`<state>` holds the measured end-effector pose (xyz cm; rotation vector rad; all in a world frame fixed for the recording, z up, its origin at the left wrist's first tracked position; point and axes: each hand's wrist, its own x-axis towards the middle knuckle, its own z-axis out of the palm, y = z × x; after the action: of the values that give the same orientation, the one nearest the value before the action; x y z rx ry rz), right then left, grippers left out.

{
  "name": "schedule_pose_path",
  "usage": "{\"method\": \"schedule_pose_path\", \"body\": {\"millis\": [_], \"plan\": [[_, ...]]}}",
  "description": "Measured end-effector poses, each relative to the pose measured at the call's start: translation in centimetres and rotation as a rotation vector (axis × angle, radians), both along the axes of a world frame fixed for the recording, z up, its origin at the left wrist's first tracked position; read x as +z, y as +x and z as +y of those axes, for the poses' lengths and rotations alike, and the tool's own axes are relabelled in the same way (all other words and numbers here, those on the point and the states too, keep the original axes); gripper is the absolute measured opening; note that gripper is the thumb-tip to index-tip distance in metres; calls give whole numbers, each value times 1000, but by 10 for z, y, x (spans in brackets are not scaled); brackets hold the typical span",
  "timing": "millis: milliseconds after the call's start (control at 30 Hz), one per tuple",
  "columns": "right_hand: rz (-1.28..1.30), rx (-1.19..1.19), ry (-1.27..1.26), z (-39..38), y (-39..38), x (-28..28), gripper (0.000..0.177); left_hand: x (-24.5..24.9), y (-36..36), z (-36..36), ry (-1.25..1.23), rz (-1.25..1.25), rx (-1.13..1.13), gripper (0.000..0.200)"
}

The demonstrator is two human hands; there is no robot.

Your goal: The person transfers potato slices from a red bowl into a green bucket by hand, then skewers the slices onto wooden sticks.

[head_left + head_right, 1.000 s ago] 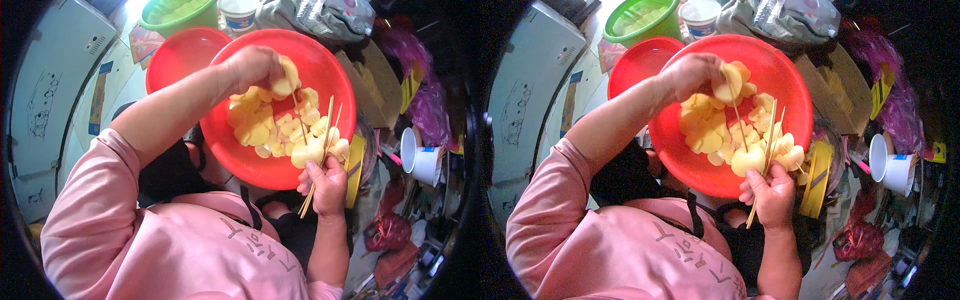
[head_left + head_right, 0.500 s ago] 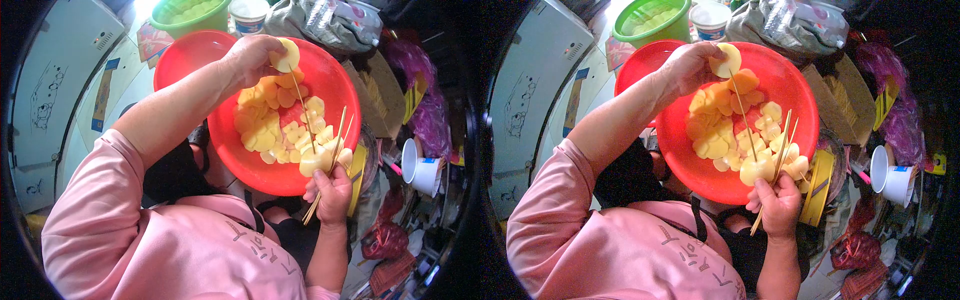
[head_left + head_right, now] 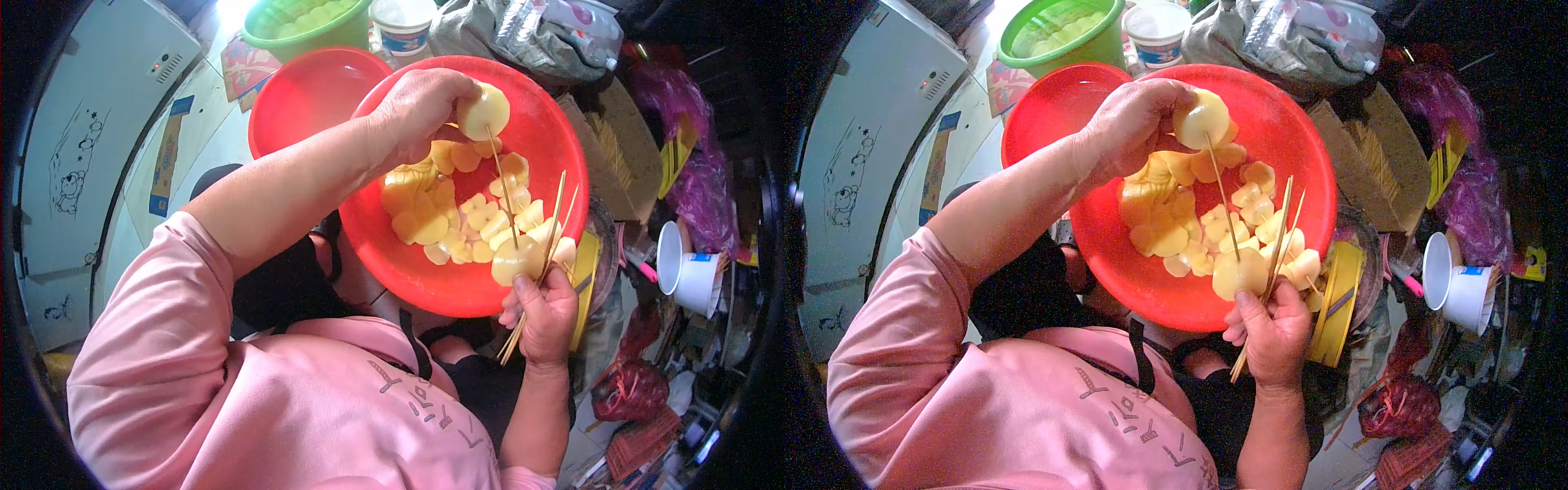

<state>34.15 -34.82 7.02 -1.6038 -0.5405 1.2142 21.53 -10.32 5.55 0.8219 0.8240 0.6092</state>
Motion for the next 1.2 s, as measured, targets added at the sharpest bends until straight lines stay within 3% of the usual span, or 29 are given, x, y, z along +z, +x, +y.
{"method": "schedule_pose_path", "body": {"millis": [233,567,933,1000,1033,1067,1133,1200], "plan": [[-5,18,-14,1,-2,2,14,3,-3,-1,75,-7,7,19],[83,-43,49,6,-4,-2,21,-1,3,-57,106,211,-542,25],[159,-91,65,4,2,-4,19,-14,3,-37,104,241,-512,23],[157,-123,72,3,4,-4,18,-43,2,-24,649,482,-555,24],[165,-116,74,2,4,-4,18,-39,-1,-24,947,640,-687,23],[174,-108,76,2,5,-5,17,-40,0,-27,947,640,-688,23],[169,-101,63,3,2,-4,16,-50,-1,-40,1156,953,-1175,26],[164,-95,49,3,1,-2,16,-78,-7,-55,1301,992,-1147,24]]}}
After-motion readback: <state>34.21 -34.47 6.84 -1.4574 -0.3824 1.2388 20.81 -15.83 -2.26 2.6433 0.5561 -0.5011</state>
